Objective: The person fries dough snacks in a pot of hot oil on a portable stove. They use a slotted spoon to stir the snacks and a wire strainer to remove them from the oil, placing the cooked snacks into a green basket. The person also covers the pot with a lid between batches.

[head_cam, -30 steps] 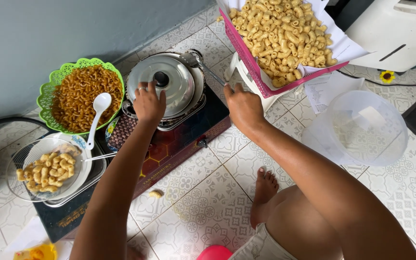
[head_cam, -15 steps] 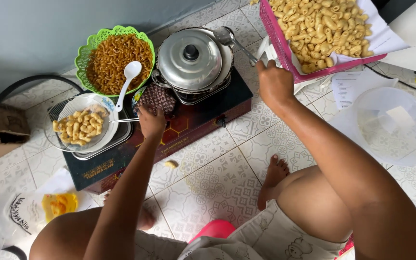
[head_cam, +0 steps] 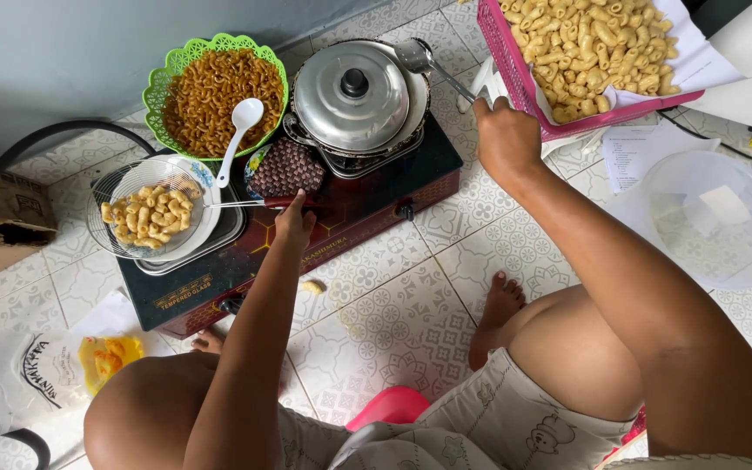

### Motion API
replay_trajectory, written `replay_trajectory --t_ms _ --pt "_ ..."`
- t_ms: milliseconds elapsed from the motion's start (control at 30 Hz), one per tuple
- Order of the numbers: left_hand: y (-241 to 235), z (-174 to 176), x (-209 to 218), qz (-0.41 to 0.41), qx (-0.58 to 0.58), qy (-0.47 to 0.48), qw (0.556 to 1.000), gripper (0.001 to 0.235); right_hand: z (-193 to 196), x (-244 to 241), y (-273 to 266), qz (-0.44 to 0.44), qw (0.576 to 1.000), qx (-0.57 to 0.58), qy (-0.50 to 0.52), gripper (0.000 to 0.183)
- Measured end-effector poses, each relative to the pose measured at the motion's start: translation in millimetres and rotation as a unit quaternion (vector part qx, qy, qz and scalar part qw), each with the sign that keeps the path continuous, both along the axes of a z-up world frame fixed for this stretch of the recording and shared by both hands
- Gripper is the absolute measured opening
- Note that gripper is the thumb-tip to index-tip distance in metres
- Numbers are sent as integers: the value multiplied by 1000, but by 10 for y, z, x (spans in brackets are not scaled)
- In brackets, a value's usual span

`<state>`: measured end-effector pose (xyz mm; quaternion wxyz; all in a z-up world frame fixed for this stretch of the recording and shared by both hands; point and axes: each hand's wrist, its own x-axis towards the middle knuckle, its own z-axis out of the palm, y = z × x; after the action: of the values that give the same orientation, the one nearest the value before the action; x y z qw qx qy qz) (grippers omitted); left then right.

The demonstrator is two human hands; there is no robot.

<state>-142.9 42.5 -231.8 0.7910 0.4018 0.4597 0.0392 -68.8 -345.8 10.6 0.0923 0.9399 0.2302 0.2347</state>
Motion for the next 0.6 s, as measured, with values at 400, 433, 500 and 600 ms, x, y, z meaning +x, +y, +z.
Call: replay_trajectory --t_ms 400,433,500,600 --pt "64 -355 23 81 -69 -115 988 49 150 -129 -1 -2 1000 0 -6 45" --pt "64 -389 13 81 -69 -115 988 49 136 -121 -10 -2 1000 1 -5 45" --pt "64 -445 10 76 -66 -120 988 47 120 -97 -32 0 1000 3 -1 43" --pt "-6 -105 -191 91 -59 -122 987 46 139 -114 -31 -4 1000 -1 -19 37"
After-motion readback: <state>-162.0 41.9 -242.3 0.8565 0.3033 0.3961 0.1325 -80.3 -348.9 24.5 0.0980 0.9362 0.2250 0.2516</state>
